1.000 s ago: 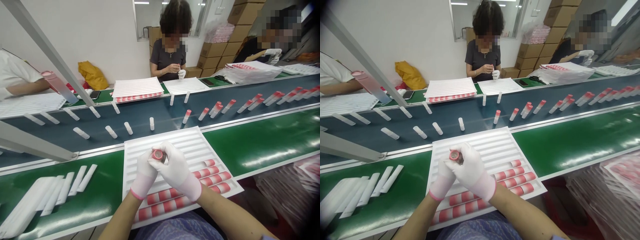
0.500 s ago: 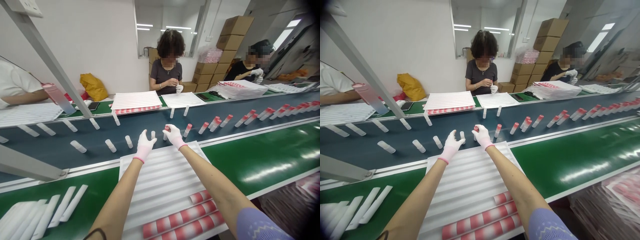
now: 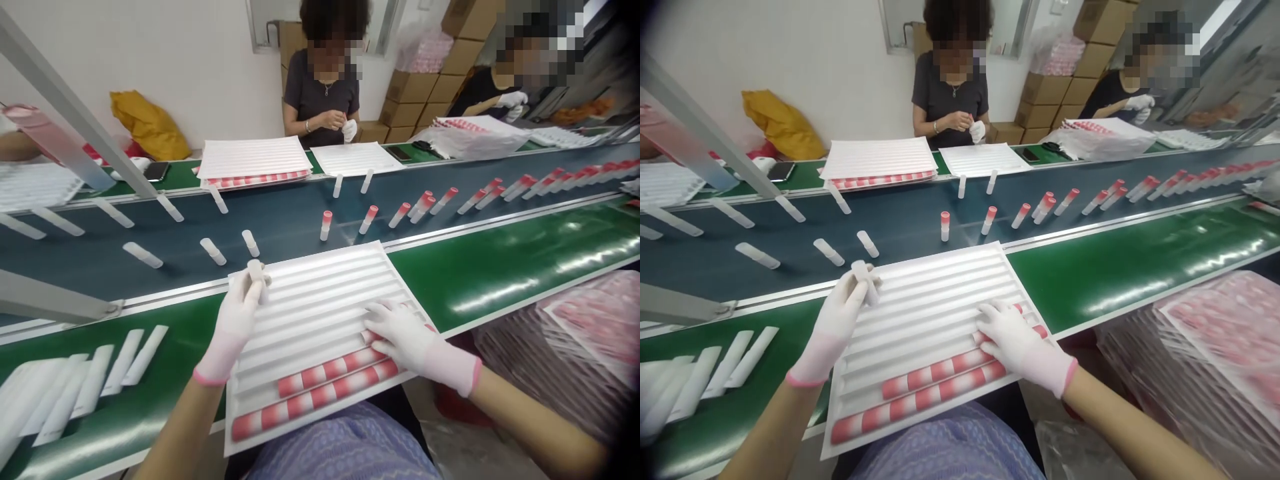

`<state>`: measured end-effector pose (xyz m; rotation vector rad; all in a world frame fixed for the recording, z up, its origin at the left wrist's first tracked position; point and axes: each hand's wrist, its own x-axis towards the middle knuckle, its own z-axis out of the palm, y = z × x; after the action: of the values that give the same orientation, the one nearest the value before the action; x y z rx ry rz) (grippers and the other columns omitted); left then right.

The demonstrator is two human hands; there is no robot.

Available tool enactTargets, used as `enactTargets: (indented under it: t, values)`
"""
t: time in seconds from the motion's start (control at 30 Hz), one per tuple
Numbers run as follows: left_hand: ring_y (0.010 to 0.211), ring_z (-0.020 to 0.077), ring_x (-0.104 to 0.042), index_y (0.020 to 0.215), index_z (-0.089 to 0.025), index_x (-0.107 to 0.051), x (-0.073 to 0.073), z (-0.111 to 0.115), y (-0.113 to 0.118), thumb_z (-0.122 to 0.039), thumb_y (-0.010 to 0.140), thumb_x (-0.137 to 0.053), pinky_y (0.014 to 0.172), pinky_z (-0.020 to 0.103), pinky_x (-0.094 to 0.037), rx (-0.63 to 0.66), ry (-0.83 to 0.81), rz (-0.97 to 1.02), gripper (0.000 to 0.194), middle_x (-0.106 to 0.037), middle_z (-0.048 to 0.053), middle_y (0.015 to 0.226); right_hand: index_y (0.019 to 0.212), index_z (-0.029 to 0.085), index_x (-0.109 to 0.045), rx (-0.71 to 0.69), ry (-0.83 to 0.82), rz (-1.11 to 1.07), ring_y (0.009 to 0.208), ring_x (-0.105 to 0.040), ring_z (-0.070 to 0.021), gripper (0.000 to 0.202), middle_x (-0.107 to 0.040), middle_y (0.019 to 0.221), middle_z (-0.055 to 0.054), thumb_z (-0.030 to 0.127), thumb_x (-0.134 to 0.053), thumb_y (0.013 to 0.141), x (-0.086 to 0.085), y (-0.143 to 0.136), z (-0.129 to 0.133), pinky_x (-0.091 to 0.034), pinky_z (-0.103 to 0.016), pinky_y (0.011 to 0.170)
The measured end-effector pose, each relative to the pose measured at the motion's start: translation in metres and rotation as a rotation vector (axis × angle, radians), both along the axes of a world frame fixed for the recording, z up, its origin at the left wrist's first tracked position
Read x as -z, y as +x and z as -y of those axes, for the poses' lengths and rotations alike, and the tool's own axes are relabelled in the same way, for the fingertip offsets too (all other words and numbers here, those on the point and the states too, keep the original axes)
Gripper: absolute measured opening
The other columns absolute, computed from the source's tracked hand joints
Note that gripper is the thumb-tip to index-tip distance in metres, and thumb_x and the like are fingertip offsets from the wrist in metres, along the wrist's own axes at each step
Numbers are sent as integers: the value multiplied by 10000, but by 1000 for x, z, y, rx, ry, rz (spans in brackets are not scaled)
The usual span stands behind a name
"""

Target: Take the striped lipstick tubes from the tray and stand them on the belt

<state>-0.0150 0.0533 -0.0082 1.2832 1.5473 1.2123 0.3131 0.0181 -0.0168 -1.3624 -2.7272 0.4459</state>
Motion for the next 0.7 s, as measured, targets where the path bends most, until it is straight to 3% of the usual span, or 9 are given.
enactTargets:
  t: [0.13,0.2,0.27,0.4,0.53,0.6,0.7]
  values:
    - [1019,215,-635,1263,-197,-559,7,25,18,-452,918,-547,993,425,-503,56,-50,337,429,-636,64,1039,864,242,-694,74,23,-148,1089,-605,-327,120,-673,1122,-103,146,-632,828,18,5,6,-505,-550,936]
    - [999,206,-629,1277,-195,-541,7,29,30,-441,892,-599,968,435,-524,90,-78,513,460,-616,60,1039,880,260,-691,139,-22,-321,981,-652,-301,116,-699,990,-94,168,-630,843,10,-4,3,-548,-515,868]
    - [953,199,-624,1223,-179,-574,7,33,41,-426,864,-648,942,434,-533,130,-102,587,442,-610,62,1024,935,269,-682,214,-106,-534,917,-677,-271,101,-713,931,-82,216,-613,883,-7,-20,-1,-573,-469,813]
    - [841,171,-589,1151,-158,-628,3,45,51,-445,908,-606,842,367,-528,291,-137,587,376,-591,60,961,1113,219,-638,317,-311,-934,938,-689,-222,220,-732,1002,-73,313,-621,915,-49,-57,-17,-579,-376,761]
    - [753,143,-543,1206,-179,-621,-3,55,51,-475,962,-515,748,324,-507,435,-152,541,397,-574,48,940,1169,209,-680,261,-312,-1014,835,-664,-172,289,-709,1097,-75,299,-647,897,-68,-80,-34,-556,-309,670]
    - [747,142,-551,1182,-182,-627,-7,56,51,-480,960,-518,749,324,-509,430,-156,467,388,-584,42,938,1213,229,-687,231,-325,-993,809,-645,-151,323,-687,1166,-70,263,-635,896,-71,-84,-38,-554,-302,676]
    - [846,164,-606,1120,-195,-642,-13,56,54,-423,950,-550,816,325,-506,293,-106,257,299,-643,41,986,1255,247,-680,227,-349,-982,775,-624,-130,363,-663,1213,-60,245,-624,896,-73,-86,-38,-556,-301,682]
